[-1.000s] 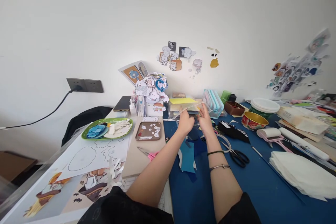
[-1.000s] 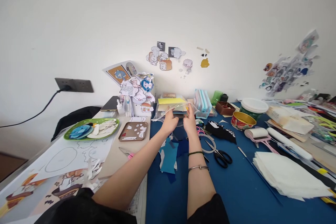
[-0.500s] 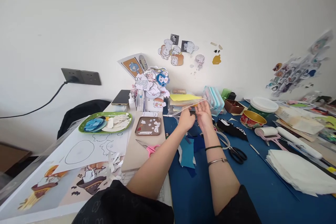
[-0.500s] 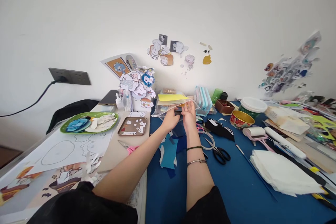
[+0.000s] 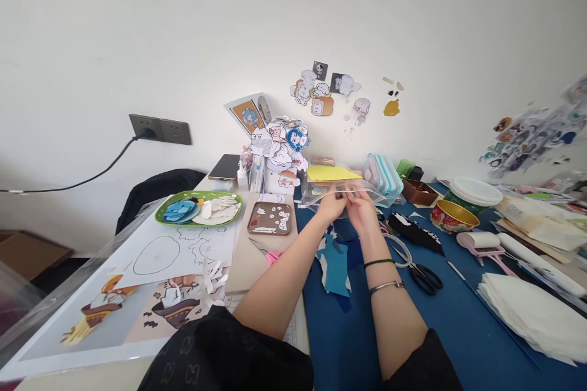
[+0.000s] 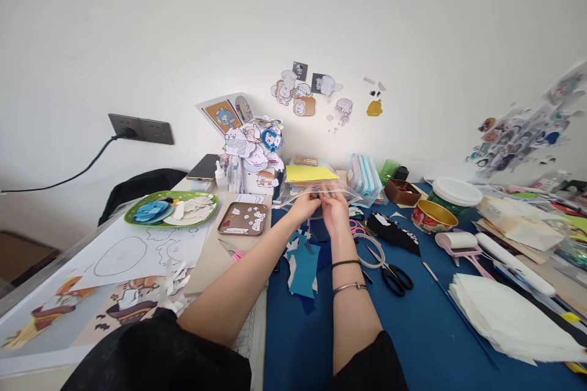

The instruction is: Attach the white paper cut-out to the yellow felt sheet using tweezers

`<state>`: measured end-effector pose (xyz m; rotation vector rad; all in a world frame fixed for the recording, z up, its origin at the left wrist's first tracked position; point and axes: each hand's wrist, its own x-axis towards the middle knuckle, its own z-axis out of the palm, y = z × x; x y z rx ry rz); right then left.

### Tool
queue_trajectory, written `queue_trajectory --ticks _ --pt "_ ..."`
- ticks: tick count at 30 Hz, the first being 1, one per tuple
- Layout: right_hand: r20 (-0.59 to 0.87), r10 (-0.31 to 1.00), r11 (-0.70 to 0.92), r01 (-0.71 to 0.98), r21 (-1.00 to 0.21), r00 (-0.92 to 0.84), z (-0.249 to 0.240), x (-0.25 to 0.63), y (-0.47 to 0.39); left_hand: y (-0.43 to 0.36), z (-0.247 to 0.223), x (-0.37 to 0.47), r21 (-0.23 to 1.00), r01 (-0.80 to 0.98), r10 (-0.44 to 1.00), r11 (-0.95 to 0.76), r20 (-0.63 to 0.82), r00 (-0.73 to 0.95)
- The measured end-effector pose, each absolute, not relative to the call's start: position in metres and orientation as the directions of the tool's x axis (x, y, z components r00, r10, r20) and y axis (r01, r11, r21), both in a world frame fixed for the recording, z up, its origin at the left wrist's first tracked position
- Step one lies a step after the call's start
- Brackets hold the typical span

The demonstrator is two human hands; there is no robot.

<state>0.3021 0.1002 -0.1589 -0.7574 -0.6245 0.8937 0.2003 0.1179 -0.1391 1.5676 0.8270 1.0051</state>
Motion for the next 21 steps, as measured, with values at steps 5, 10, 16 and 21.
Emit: queue_trajectory --ticks 5,10,16,21 --pt "0.092 0.875 0.322 -0.431 -0.843 0.475 -0.166 0.300 0.101 0.118 -0.136 0.199 0.974 -0.173 0.880 -0.145 0.207 0.427" --pt "0.094 0.870 0.300 -0.370 -0.879 0.484 -0.162 0.298 0.104 0.119 -0.127 0.193 0.949 -0.294 0.858 -0.113 0.243 0.452" --pt "0.089 0.868 0.224 -0.225 -0.948 0.489 -0.158 0.305 0.112 0.133 -0.116 0.179 0.954 -0.271 0.866 -0.126 0.239 0.440" --pt "0.109 0.860 0.153 -0.048 -0.987 0.498 -0.161 0.310 0.115 0.136 -0.117 0.172 0.988 -0.122 0.867 -0.097 0.144 0.477"
